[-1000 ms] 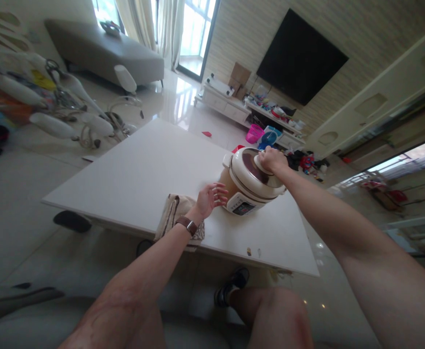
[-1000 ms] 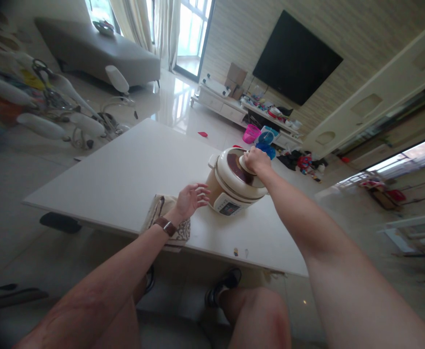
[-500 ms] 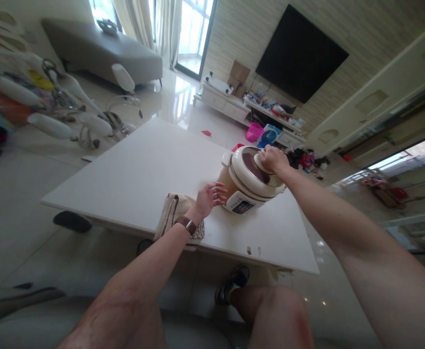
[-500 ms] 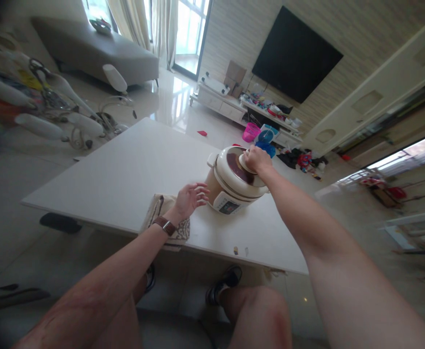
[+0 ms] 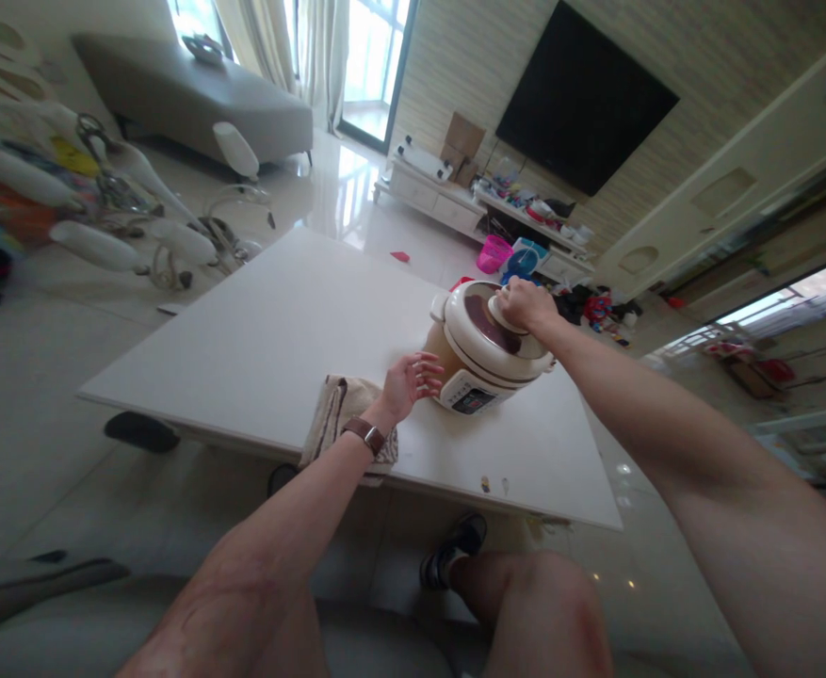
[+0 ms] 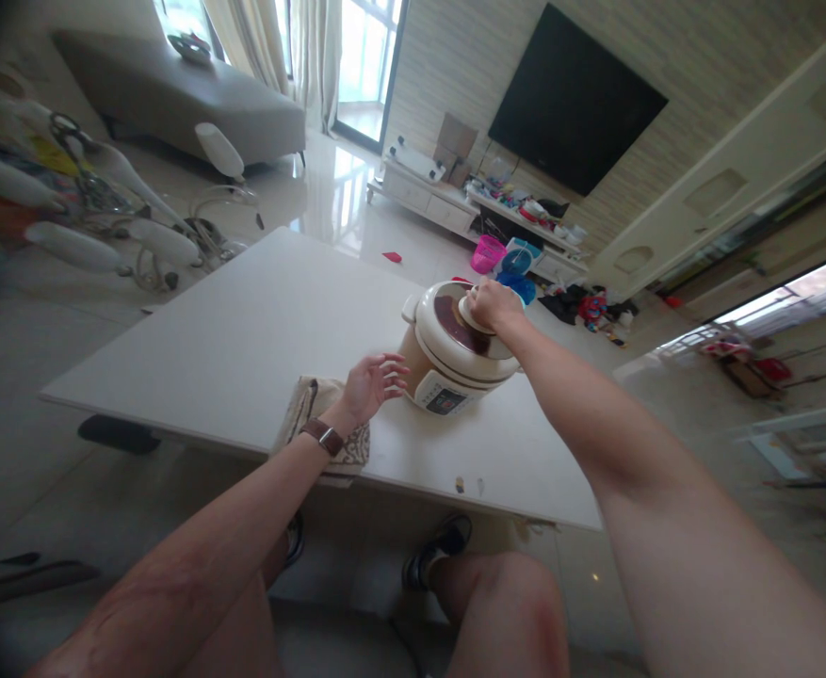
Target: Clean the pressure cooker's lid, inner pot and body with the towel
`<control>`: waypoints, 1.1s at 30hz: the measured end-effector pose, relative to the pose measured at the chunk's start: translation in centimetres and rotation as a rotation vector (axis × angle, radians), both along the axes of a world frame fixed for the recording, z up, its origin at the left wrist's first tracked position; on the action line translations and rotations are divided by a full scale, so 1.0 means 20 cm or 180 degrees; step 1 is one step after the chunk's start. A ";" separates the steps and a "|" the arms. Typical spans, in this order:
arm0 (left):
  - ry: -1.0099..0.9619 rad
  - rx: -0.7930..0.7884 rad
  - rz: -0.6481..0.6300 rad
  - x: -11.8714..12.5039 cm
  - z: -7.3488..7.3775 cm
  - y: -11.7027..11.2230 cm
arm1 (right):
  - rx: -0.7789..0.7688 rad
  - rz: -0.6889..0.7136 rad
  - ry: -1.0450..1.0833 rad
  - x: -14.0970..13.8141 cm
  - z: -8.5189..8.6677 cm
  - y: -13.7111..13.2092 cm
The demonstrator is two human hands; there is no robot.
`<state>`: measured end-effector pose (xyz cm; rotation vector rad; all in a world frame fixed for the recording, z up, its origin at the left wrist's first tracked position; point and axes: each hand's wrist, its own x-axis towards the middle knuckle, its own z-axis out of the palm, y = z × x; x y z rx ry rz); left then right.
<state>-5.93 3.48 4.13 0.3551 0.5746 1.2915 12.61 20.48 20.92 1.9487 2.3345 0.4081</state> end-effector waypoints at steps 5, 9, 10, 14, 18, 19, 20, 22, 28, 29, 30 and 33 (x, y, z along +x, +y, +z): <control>-0.0017 0.0017 -0.0032 -0.01 0.00 0.00 | -0.0031 -0.0030 -0.0028 0.03 0.00 0.00; -0.0028 0.0023 -0.0038 0.00 0.01 0.00 | -0.0045 -0.0010 -0.0033 0.04 0.00 0.00; -0.0023 0.0020 -0.0039 0.00 0.01 0.00 | -0.0033 -0.0003 -0.0032 0.04 0.00 0.00; -0.0004 0.0003 -0.0046 0.01 0.00 0.00 | 0.0001 0.0079 -0.0047 0.05 -0.02 0.01; 0.0004 0.0004 -0.0038 0.00 0.01 -0.01 | -0.0019 0.0127 -0.0104 0.07 -0.05 0.02; 0.0005 0.0009 -0.0034 0.00 0.01 -0.01 | -0.0025 0.0135 -0.0111 0.07 -0.06 0.02; 0.0005 0.0017 -0.0030 0.00 0.01 -0.01 | -0.0026 0.0147 -0.0115 0.07 -0.06 0.03; 0.0003 0.0038 -0.0025 0.00 0.01 -0.01 | -0.0017 0.0170 -0.0118 0.08 -0.06 0.04; 0.0003 0.0017 -0.0033 0.00 0.00 0.00 | -0.0136 0.0216 -0.0118 0.08 -0.05 0.06; 0.0007 0.0027 -0.0037 0.00 0.00 -0.01 | -0.0169 0.0260 -0.0116 0.09 -0.05 0.06; 0.0009 0.0035 -0.0043 0.00 0.00 -0.01 | -0.0203 0.0309 -0.0117 0.09 -0.05 0.07; 0.0016 0.0030 -0.0049 0.01 0.01 -0.01 | -0.0247 0.0410 -0.0111 0.10 -0.05 0.08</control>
